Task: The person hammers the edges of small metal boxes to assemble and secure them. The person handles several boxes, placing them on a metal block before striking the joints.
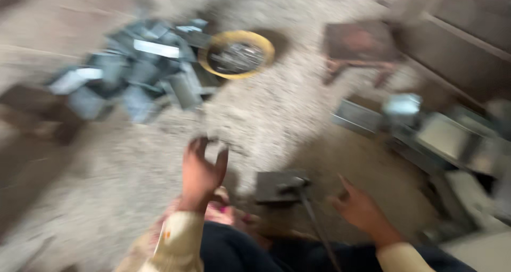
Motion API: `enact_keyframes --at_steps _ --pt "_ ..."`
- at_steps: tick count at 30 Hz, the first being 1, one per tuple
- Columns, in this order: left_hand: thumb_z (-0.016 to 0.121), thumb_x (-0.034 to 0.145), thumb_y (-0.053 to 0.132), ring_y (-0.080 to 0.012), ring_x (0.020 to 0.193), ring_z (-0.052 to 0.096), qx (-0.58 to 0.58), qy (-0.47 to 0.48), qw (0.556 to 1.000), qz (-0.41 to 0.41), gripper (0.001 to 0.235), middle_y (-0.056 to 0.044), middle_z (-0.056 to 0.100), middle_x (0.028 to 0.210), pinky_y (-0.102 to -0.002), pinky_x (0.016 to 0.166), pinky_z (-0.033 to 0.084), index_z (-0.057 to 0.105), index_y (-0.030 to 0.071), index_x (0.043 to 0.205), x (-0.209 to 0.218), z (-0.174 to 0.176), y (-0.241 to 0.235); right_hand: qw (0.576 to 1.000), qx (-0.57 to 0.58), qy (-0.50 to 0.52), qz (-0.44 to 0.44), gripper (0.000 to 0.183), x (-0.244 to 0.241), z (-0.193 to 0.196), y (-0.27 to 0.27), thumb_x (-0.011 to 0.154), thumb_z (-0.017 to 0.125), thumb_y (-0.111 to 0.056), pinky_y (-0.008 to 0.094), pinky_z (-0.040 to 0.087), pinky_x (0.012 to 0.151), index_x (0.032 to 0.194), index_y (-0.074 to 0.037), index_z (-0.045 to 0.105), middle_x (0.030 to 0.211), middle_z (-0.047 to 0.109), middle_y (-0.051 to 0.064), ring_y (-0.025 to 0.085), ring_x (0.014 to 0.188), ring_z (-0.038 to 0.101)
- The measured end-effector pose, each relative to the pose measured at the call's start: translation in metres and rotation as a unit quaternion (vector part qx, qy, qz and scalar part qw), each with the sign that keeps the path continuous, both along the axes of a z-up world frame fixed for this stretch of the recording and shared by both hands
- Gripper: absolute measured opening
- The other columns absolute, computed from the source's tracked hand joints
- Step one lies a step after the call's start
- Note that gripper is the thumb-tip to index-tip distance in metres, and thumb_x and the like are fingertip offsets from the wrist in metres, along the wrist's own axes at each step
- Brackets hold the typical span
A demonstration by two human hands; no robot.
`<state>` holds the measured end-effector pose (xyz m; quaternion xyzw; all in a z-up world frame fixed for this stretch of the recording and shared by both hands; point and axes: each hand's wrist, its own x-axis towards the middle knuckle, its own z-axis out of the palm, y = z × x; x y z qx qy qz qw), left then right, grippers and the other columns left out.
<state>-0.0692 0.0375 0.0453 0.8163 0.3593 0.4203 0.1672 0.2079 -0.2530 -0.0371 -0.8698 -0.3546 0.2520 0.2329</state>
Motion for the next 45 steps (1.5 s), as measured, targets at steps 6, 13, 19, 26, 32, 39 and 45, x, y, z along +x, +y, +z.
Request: enact_keyframes --at_steps 6,13,19,26,32,39,45 --pt "0.078 0.078 0.038 -0.0288 0.109 0.073 -0.337 0.254 0.861 -0.284 0.054 -0.012 0.073 0.121 -0.040 0.092 0.057 0.069 0.014 0.126 0.011 -0.023 -0.047 0.999 -0.034 0.014 -0.028 0.089 0.070 0.041 0.017 0.088 0.070 -0.043 0.040 0.051 0.096 0.161 -0.020 0.026 0.120 0.073 0.014 0.029 0.107 0.070" --pt "0.077 0.082 0.046 -0.0241 0.098 0.078 -0.476 0.359 0.774 -0.213 0.058 -0.008 0.075 0.116 -0.038 0.090 0.063 0.065 0.022 0.133 0.047 -0.012 -0.029 0.986 -0.041 -0.163 0.009 0.103 0.221 -0.045 0.046 0.083 0.078 -0.045 0.044 0.046 0.107 0.162 -0.006 0.024 0.135 0.064 0.023 0.042 0.127 0.059" --pt "0.074 0.081 0.056 -0.0212 0.111 0.071 -0.488 0.373 0.765 -0.193 0.065 -0.008 0.076 0.118 -0.039 0.098 0.060 0.064 0.028 0.139 0.048 -0.039 -0.009 0.954 -0.070 -0.273 0.104 0.123 0.321 -0.113 0.091 0.076 0.084 -0.051 0.050 0.037 0.112 0.162 0.005 0.016 0.142 0.051 0.035 0.050 0.130 0.049" --pt "0.068 0.084 0.067 -0.0253 0.122 0.063 -0.464 0.371 0.753 -0.284 0.074 -0.009 0.067 0.139 -0.042 0.097 0.057 0.061 0.024 0.145 0.041 -0.088 0.005 0.934 -0.125 -0.312 0.119 0.136 0.346 -0.108 0.142 0.066 0.091 -0.056 0.055 0.032 0.116 0.164 -0.004 0.013 0.151 0.043 0.033 0.052 0.136 0.040" --pt "0.068 0.085 0.068 -0.0242 0.118 0.065 -0.472 0.353 0.750 -0.299 0.076 -0.010 0.064 0.135 -0.041 0.089 0.060 0.061 0.019 0.144 0.041 -0.092 0.006 0.950 -0.237 -0.205 0.023 0.150 0.334 -0.073 0.162 0.053 0.095 -0.043 0.062 0.036 0.110 0.167 -0.016 0.001 0.156 0.040 0.023 0.046 0.145 0.033" --pt "0.068 0.084 0.063 -0.0211 0.118 0.065 -0.460 0.376 0.772 -0.225 0.068 -0.007 0.071 0.128 -0.039 0.096 0.060 0.062 0.028 0.142 0.058 -0.049 -0.001 0.967 0.011 -0.250 0.057 0.140 0.273 -0.036 0.142 0.063 0.091 -0.043 0.051 0.034 0.120 0.170 -0.018 0.005 0.155 0.045 0.028 0.043 0.144 0.043" --pt "0.069 0.084 0.050 -0.0230 0.127 0.065 -0.520 0.189 0.809 -0.197 0.071 -0.008 0.069 0.136 -0.040 0.103 0.052 0.053 0.019 0.146 0.069 -0.026 -0.021 0.974 0.202 0.099 -0.030 0.095 0.175 -0.048 0.041 0.084 0.080 -0.031 0.051 0.037 0.103 0.151 -0.004 0.018 0.147 0.038 0.031 0.043 0.131 0.040"
